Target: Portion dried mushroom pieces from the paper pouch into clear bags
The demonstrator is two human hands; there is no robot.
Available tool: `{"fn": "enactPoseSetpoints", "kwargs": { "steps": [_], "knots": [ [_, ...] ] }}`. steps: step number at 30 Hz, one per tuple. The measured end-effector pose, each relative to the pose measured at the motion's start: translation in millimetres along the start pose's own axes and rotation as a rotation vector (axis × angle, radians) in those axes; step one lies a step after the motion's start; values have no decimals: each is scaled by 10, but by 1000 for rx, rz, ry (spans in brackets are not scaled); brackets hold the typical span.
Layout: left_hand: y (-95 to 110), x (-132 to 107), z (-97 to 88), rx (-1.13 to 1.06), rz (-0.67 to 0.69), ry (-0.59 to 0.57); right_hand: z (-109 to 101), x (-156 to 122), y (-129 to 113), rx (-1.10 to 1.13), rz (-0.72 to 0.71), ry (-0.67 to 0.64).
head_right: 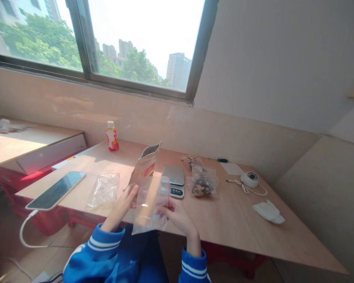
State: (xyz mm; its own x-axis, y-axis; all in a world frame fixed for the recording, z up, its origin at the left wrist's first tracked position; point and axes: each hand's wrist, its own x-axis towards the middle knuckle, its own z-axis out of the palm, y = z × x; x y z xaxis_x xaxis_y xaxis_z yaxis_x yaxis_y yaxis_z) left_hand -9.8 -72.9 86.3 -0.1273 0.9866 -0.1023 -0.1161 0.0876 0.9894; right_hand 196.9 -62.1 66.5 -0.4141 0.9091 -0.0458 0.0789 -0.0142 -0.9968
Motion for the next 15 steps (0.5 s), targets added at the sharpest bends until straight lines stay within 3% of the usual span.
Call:
{"fn": "enactPoseSetpoints", "kwargs": {
  "steps": [2, 4, 6, 8, 11, 13, 15],
  "knots": [
    [26, -51, -35, 39, -68, -208, 7, -1, -15, 9, -10, 37],
    [75, -124, -102, 57, -106, -435, 7, -11, -14, 2, -10, -10],
    [159, -211, -213, 88, -77, -494, -29, -12, 27, -13, -41, -82],
    [266, -301, -384, 144, -24, -447, -128, 16, 120, -62, -112, 32],
    [396, -421, -749, 250, -94, -333, -396, 130, 348, -316, -227, 594],
    [422, -471, -1026, 287, -120, -153, -607, 232, 532, -533, -259, 895],
    [389, -484, -1284, 296, -77, 70, -787, 318, 704, -665, -224, 1055]
  ]
}}
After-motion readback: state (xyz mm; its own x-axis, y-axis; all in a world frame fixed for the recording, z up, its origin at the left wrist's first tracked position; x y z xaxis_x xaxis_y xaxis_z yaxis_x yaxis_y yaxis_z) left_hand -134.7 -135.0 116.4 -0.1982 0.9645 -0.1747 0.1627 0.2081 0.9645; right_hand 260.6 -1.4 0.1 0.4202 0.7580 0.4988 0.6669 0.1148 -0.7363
